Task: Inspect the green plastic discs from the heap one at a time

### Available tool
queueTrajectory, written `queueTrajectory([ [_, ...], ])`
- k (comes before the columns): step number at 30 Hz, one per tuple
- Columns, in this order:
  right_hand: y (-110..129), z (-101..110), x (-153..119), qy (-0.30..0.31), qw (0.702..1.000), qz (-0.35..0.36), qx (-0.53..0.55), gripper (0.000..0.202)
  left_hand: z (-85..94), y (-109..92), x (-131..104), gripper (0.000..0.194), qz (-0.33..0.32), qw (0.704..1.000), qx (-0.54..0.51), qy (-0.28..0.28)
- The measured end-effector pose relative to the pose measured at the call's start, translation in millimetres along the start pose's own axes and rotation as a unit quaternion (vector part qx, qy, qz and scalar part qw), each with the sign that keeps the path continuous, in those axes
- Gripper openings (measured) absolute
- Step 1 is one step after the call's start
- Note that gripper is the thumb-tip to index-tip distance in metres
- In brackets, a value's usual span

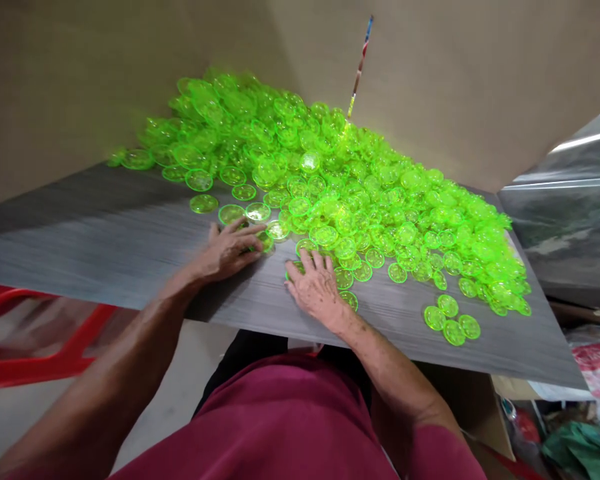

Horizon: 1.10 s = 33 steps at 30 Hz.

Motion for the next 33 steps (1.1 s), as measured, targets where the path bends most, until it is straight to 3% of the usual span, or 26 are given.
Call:
queueTrajectory([
  [4,-24.1,-1.7,-23.6,-0.010,0.998,0.050,-0.022,0.033,-16.3,-18.9,-13.0,0.011,-0.050,0.999,-0.004,0.018],
  [12,-85.8,-2.3,-57.3,-0.053,0.996,0.070,-0.003,0.032,-51.1,-68.4,-27.5,0.010,-0.120,0.989,-0.026,0.088],
  [18,-117.4,4.2,-64.2,-0.078,0.995,0.040,0.057,0.024,-70.4,-99.8,-33.9,0.009,-0.166,0.979,-0.027,0.113],
  [22,-135.4,28.5,-84.9,-0.171,0.978,-0.050,0.106,0.022,-82.0,-116.9,-40.7,0.012,-0.201,0.973,-0.020,0.112],
  [25,-135.5,48.7,-115.6,-0.215,0.966,-0.111,0.094,0.020,-84.1,-120.3,-44.5,0.012,-0.217,0.972,-0.024,0.092],
  [27,-125.9,54.6,-137.3,-0.199,0.966,-0.141,0.091,0.017,-82.1,-117.7,-45.8,0.016,-0.219,0.973,-0.024,0.064],
  [31,-96.4,42.3,-170.1,-0.107,0.977,-0.173,0.070,0.020,-74.8,-106.7,-48.6,0.032,-0.210,0.978,-0.008,-0.005],
  [33,-85.2,33.1,-178.4,-0.090,0.979,-0.175,0.048,0.020,-70.8,-100.3,-51.7,0.037,-0.202,0.979,0.001,-0.037],
])
Point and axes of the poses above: each hand's wrist, its own x-axis towards the middle knuckle, its own z-axis out of the back of the hand, y = z × x, the point moved 5 cm from there along x, towards the middle knuckle, and after that the axes turned 5 degrees about -x, right-handed, at the moved point
